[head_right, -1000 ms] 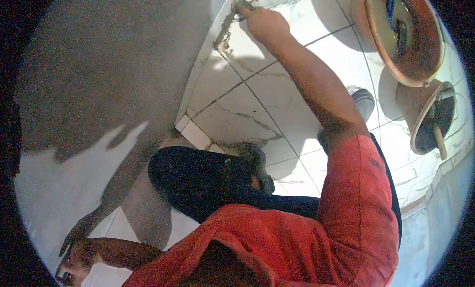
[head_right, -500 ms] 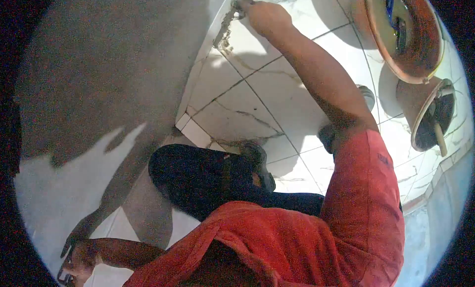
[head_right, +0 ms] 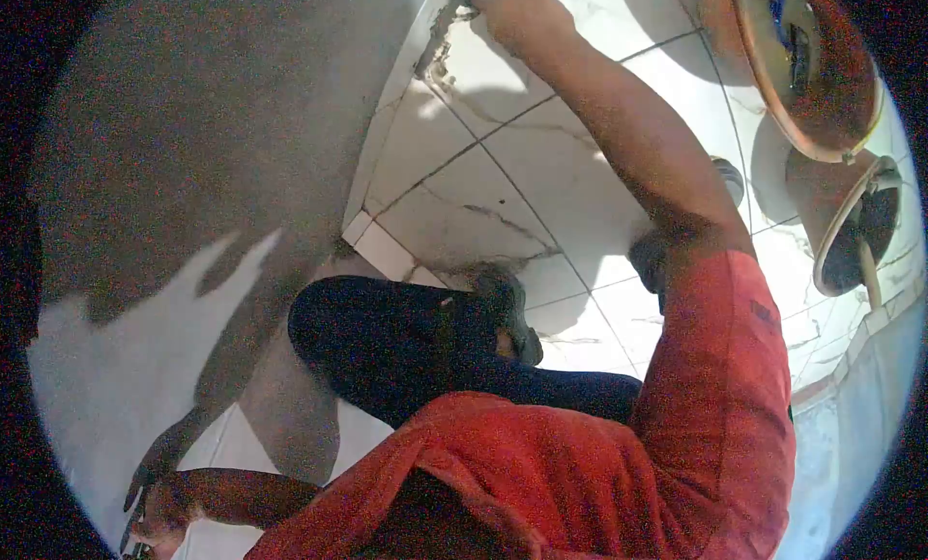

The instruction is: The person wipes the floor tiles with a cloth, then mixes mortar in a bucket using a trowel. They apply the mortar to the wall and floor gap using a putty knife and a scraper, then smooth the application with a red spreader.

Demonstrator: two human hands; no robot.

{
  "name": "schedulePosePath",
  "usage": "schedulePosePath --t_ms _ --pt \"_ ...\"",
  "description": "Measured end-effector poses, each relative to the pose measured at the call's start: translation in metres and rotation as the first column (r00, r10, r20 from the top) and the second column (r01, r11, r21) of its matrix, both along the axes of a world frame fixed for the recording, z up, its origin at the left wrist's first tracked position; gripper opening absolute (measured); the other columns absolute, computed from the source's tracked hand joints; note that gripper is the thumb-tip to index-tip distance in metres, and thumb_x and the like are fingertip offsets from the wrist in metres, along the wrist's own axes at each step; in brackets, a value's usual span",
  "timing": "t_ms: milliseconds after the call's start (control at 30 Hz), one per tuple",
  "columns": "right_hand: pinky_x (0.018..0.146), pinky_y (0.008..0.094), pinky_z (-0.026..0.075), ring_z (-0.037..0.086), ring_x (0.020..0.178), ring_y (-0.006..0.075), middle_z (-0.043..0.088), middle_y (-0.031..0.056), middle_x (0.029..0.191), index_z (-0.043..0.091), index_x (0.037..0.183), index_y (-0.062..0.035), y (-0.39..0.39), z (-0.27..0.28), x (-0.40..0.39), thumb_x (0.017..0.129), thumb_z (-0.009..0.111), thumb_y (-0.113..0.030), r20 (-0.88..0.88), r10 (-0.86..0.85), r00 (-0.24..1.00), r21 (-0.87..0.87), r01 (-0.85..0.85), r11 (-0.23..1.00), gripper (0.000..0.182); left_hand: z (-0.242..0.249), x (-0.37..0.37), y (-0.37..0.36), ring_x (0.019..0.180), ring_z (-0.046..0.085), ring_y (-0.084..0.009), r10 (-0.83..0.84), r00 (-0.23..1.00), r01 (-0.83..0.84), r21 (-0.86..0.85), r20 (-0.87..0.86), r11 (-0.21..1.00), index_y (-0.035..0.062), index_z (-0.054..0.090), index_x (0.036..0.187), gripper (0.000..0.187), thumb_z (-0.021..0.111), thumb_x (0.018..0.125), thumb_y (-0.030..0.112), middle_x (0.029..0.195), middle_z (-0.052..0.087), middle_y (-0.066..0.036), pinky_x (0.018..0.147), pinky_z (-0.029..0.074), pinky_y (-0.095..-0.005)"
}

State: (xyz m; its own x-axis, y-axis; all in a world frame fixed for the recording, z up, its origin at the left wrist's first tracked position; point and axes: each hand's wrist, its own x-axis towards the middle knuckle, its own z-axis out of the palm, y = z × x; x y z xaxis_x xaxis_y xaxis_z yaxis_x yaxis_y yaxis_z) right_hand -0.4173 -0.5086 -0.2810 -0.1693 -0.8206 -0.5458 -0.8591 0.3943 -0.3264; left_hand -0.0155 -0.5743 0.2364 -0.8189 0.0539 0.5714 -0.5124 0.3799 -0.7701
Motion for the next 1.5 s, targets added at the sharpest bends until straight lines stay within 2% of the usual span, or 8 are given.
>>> schedulePosePath --t_ms 133,233,267,633,700,1000,1200,1500 --pt "0.073 0.0417 0.057 0.069 0.09 0.0311 0.07 0.0174 0.097 0.056 0.126 -0.0142 -0.001 -0.034 -0.006 0.093 0.044 -0.009 -0.14 0.247 0.959 0.05 -0.242 0.969 0.036 -0.017 -0.02 0.01 0.134 0.036 -0.0252 -0.156 0.969 0.095 0.29 0.194 0.952 0.0049 0.035 0.144 0.061 0.055 0.098 0.039 0.147 0.037 -0.012 0.112 0.027 -0.0421" --pt "0.077 0.0418 0.056 0.069 0.093 0.0301 0.07 0.0177 0.098 0.059 0.122 -0.0117 -0.001 -0.009 -0.004 0.093 0.044 -0.01 -0.007 -0.02 1.0 -0.08 0.02 0.997 0.033 -0.033 -0.036 0.019 0.135 0.034 -0.028 0.048 0.847 0.117 0.274 -0.53 0.955 0.0047 0.036 0.142 0.059 0.055 0.098 0.04 0.146 0.036 -0.016 0.112 0.027 -0.0438" --pt "0.076 0.042 0.056 0.069 0.092 0.0304 0.07 0.0179 0.099 0.061 0.119 -0.0105 0.002 -0.013 -0.002 0.093 0.044 -0.011 0.019 -0.059 0.998 -0.106 0.061 0.992 0.031 -0.03 -0.032 0.015 0.135 0.034 -0.0282 0.053 0.842 0.077 0.218 -0.537 0.973 0.0047 0.036 0.142 0.059 0.054 0.098 0.04 0.146 0.036 -0.016 0.112 0.027 -0.044" --pt "0.083 0.0459 0.055 0.069 0.094 0.0322 0.069 0.0207 0.103 0.049 0.138 -0.0173 0.009 -0.008 0.02 0.097 0.045 -0.029 0.187 -0.046 0.981 -0.06 0.058 0.996 0.043 -0.03 -0.027 0.014 0.135 0.033 -0.0307 0.027 0.905 0.065 0.201 -0.424 0.977 0.0045 0.037 0.141 0.058 0.053 0.099 0.041 0.145 0.036 -0.018 0.111 0.026 -0.0455" --pt "0.069 0.0455 0.056 0.07 0.083 0.0319 0.07 0.0138 0.088 0.053 0.13 -0.0211 0.012 -0.026 0.023 0.092 0.043 -0.011 0.01 0.01 1.0 -0.174 -0.008 0.985 0.041 -0.031 -0.026 0.015 0.135 0.033 -0.0312 0.018 0.912 0.071 0.202 -0.41 0.977 0.0045 0.037 0.141 0.058 0.052 0.099 0.041 0.145 0.036 -0.019 0.111 0.026 -0.0458" --pt "0.065 0.0452 0.056 0.07 0.079 0.0319 0.069 0.0133 0.083 0.053 0.127 -0.0174 0.017 -0.027 0.032 0.091 0.047 -0.012 0.039 -0.074 0.996 -0.273 0.082 0.959 0.037 -0.031 -0.026 0.015 0.135 0.032 -0.0333 0.019 0.918 0.072 0.214 -0.395 0.974 0.0043 0.038 0.14 0.057 0.051 0.1 0.042 0.144 0.036 -0.021 0.111 0.026 -0.0471" --pt "0.071 0.0442 0.057 0.07 0.085 0.032 0.07 0.0163 0.097 0.04 0.145 -0.0298 0.032 -0.026 0.027 0.091 0.041 -0.005 -0.031 0.009 0.999 -0.085 -0.011 0.996 0.06 -0.028 -0.025 0.017 0.135 0.032 -0.034 -0.014 0.939 0.094 0.218 -0.343 0.971 0.0042 0.038 0.14 0.057 0.05 0.1 0.043 0.143 0.036 -0.021 0.111 0.026 -0.0475" --pt "0.065 0.0449 0.056 0.07 0.08 0.0308 0.07 0.0129 0.084 0.055 0.13 -0.0247 0.029 -0.033 0.039 0.094 0.044 -0.019 -0.012 -0.017 1.0 -0.189 0.014 0.982 0.038 -0.028 -0.024 0.015 0.135 0.032 -0.033 -0.004 0.96 0.07 0.227 -0.28 0.971 0.0039 0.039 0.139 0.058 0.051 0.099 0.043 0.143 0.036 -0.02 0.111 0.026 -0.0468"
